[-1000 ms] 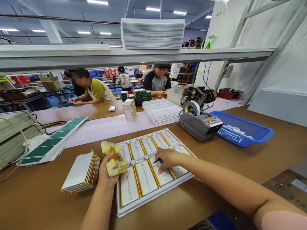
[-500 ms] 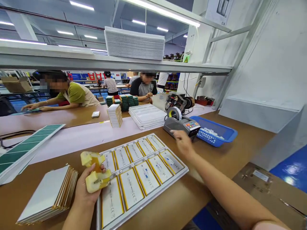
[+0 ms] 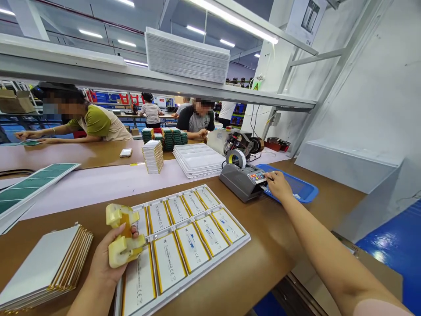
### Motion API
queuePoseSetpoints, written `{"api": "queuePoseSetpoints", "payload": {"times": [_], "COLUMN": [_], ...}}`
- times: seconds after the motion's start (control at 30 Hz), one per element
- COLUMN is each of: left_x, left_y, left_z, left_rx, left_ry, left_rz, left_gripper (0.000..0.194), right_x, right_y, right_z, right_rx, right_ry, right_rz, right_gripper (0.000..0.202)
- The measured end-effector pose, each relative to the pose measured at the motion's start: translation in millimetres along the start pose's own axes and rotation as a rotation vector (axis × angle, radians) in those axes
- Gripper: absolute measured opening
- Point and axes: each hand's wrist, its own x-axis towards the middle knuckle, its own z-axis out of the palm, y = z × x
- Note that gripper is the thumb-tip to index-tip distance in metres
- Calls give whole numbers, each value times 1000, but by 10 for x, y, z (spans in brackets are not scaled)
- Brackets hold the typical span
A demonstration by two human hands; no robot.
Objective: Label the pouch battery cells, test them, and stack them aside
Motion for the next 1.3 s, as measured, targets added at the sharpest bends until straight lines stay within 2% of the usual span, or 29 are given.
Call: {"api": "queuePoseSetpoints", "payload": {"times": [0.1,0.23,0.33,0.4,0.47,0.53,0.63,0.67,0.73,0.8,0.9,1.0,1.07,1.2,1.3], "left_x": [1,-16,-31,-38,-43,-47,-48,-47,-47,-44,-35,-27,-26,-21,17], "left_y": [29,37,28,22,17,10,-6,-10,-12,-2,29,53,60,65,72], "left_z": [-37,-75,-88,-90,-89,-85,-86,-92,-109,-132,-159,-157,-144,-144,-165], "left_rx": [-30,-69,-93,-104,-115,-124,-127,-128,-134,-147,-176,-188,-187,-170,-141], "left_ry": [-4,-16,-16,-18,-19,-35,-72,-82,-75,-58,-53,-67,-78,-77,-38], "left_rz": [7,21,15,15,14,14,15,16,19,18,18,22,15,14,30], "left_gripper": [16,15,11,11,12,12,9,8,8,9,11,13,11,7,9], "right_x": [-66,-396,-547,-567,-601,-723,-1117,-1278,-1583,-1805,-1937,-1915,-1892,-1854,-1647], "right_y": [10,45,18,-93,-320,-671,-1332,-1549,-1918,-2164,-2299,-2277,-2248,-2167,-1925], "right_z": [19,197,293,295,282,299,421,486,643,826,1111,1337,1432,1464,1297], "right_rx": [153,366,497,555,587,588,485,432,359,302,192,118,105,216,302], "right_ry": [6,120,205,278,317,137,-637,-832,-1076,-1163,-1130,-1051,-1001,-867,-713], "right_rz": [31,186,279,290,250,93,-399,-544,-757,-877,-892,-752,-672,-648,-563], "right_gripper": [21,37,39,41,44,47,39,37,43,48,56,72,74,48,48]}}
